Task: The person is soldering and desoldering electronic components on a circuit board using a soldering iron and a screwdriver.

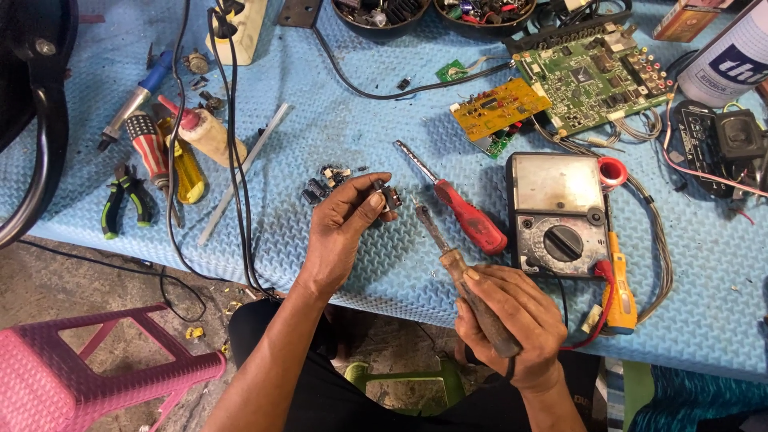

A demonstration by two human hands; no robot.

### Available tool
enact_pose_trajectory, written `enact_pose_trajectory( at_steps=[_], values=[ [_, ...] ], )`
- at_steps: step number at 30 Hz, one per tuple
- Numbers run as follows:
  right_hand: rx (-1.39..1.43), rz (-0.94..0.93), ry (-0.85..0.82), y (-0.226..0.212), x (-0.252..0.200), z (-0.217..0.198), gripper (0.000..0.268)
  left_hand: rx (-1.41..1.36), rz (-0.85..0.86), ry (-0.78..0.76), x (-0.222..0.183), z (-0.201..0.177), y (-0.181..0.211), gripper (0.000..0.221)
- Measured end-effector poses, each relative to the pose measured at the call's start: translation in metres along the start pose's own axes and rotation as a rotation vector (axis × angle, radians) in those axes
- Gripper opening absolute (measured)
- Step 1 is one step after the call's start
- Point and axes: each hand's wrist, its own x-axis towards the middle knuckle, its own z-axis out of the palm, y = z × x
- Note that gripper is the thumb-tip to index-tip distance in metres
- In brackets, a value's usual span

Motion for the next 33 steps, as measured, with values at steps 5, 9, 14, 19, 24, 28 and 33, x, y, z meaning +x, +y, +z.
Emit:
enact_pose_trajectory(
  at_steps=[5,9,14,19,24,28,33],
  values=[
    [0.049,-0.046,0.000,0.000,0.003,-0.001,0.030,0.010,-0.011,0.010,0.000,0.001,0.002,0.040],
    [0.063,-0.048,-0.005,-0.001,0.005,-0.002,0.029,0.018,-0.022,0.004,0.000,0.001,0.003,0.040],
    [0.041,-0.071,-0.018,-0.001,0.007,-0.003,0.029,0.015,-0.014,-0.006,0.000,0.001,0.001,0.039],
    [0.046,-0.046,-0.037,-0.001,0.005,-0.002,0.033,0.041,0.004,-0.018,0.000,0.001,0.000,0.040],
    [-0.017,0.009,0.004,0.000,0.000,0.000,0.032,0.036,0.014,-0.023,0.000,0.001,0.000,0.039],
    [0.034,-0.004,0.000,0.000,-0.001,-0.002,0.032,0.052,0.026,-0.006,0.000,0.002,0.002,0.038],
    [0.042,-0.019,-0.004,0.001,0.000,-0.002,0.032,0.126,-0.008,0.004,-0.001,0.001,0.005,0.040]
  ],
)
